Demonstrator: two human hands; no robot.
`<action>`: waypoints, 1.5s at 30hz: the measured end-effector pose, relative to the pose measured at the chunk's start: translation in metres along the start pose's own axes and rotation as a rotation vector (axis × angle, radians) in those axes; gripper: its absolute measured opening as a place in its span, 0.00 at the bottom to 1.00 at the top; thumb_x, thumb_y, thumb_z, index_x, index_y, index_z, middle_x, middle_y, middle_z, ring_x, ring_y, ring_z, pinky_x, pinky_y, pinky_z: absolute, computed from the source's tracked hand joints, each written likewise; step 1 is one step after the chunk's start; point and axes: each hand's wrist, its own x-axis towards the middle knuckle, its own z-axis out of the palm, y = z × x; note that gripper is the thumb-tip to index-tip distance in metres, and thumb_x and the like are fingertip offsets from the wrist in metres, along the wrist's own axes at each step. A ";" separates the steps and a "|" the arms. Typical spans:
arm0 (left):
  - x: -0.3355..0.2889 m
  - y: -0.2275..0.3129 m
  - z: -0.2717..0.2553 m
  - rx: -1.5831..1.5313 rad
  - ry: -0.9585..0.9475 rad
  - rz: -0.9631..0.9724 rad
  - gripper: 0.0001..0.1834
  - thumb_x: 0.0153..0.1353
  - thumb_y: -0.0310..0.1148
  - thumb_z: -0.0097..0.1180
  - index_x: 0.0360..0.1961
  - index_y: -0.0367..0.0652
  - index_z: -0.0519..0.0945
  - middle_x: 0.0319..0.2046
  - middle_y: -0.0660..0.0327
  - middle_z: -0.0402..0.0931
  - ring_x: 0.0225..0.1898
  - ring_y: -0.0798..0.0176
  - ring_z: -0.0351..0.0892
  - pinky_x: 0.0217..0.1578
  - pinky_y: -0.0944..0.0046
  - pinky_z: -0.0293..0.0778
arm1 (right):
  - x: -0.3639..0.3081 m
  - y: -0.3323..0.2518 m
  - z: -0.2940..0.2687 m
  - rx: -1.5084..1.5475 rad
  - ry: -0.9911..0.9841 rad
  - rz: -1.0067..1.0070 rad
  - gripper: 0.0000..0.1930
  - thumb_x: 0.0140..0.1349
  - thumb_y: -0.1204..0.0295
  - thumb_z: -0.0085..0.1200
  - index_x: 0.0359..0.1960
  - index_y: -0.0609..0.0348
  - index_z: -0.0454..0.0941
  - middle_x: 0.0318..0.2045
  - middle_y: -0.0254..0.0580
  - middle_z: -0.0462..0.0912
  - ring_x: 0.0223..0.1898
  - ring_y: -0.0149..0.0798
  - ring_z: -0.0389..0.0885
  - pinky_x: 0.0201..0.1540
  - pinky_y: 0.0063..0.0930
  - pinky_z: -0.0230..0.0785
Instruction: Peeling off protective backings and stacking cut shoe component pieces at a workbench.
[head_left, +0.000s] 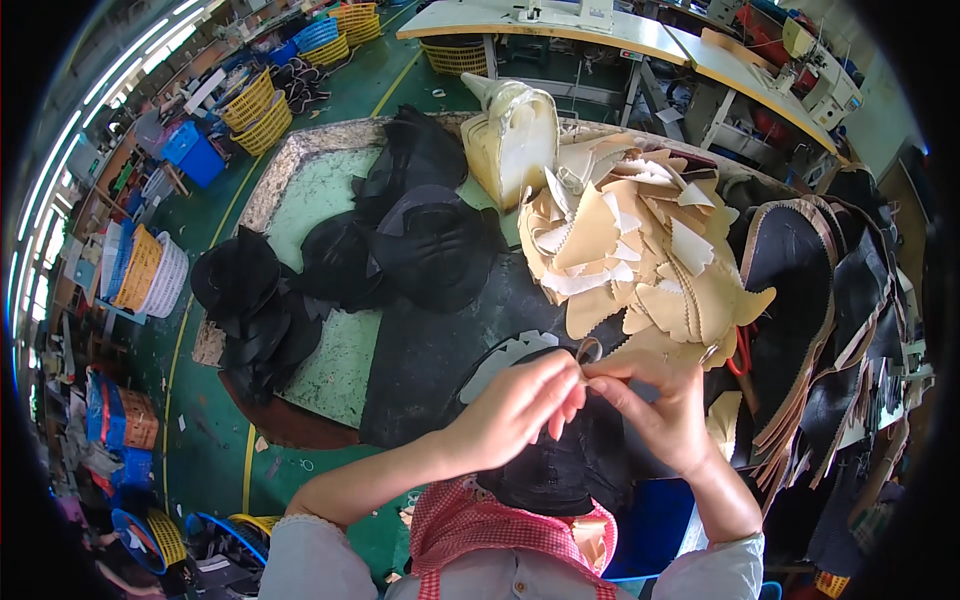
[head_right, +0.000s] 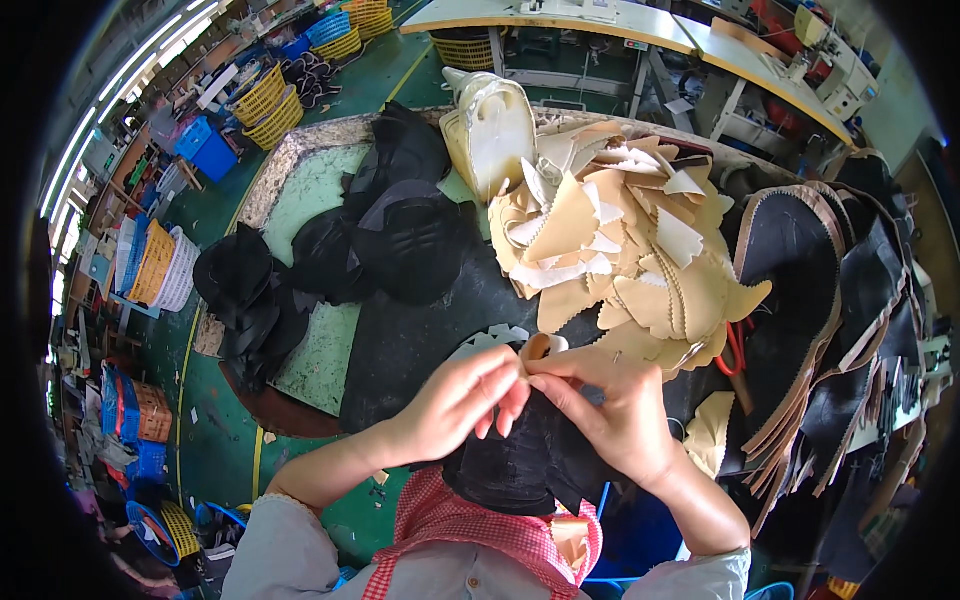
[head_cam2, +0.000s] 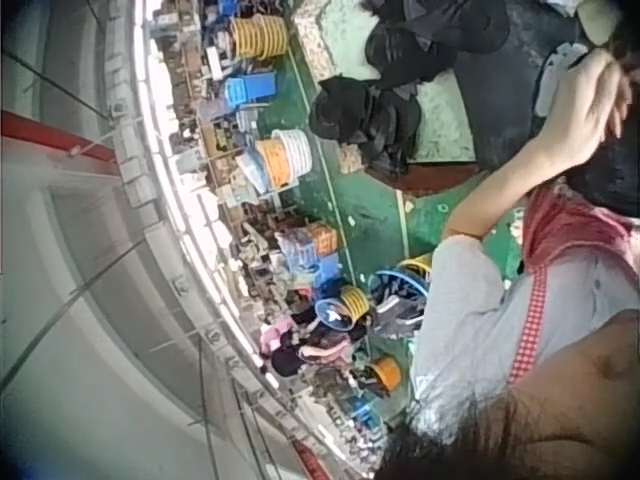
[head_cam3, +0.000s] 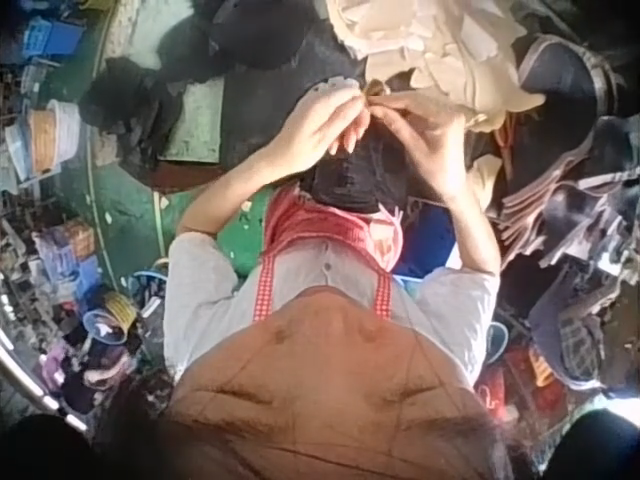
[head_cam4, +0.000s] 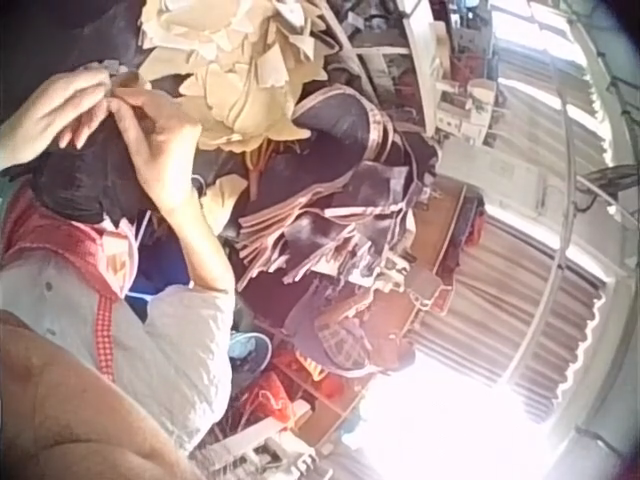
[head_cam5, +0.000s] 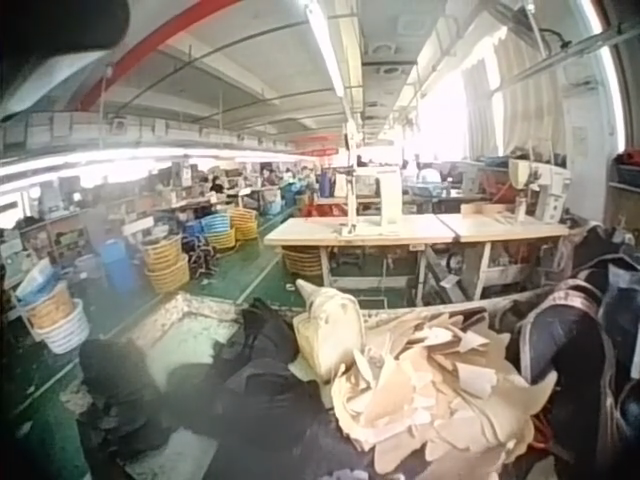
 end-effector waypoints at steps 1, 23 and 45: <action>-0.001 0.004 0.005 0.187 0.037 0.062 0.09 0.75 0.31 0.42 0.39 0.38 0.70 0.28 0.61 0.74 0.24 0.67 0.77 0.23 0.66 0.72 | 0.001 0.000 -0.002 0.000 -0.001 0.001 0.08 0.58 0.77 0.66 0.40 0.61 0.87 0.32 0.44 0.88 0.34 0.36 0.88 0.39 0.26 0.78; 0.010 -0.007 -0.005 -0.236 -0.064 0.048 0.11 0.62 0.24 0.56 0.38 0.43 0.65 0.38 0.68 0.66 0.38 0.77 0.66 0.43 0.73 0.65 | -0.015 0.024 -0.001 0.743 0.006 0.295 0.10 0.69 0.66 0.40 0.41 0.60 0.69 0.42 0.44 0.79 0.43 0.31 0.77 0.47 0.26 0.71; -0.002 -0.005 -0.038 -0.306 -0.394 -0.352 0.32 0.59 0.23 0.38 0.67 0.35 0.68 0.40 0.52 0.84 0.21 0.64 0.82 0.23 0.69 0.80 | -0.063 -0.008 -0.045 -0.539 -0.028 -0.302 0.29 0.45 0.72 0.69 0.54 0.36 0.83 0.64 0.44 0.71 0.57 0.51 0.76 0.58 0.47 0.69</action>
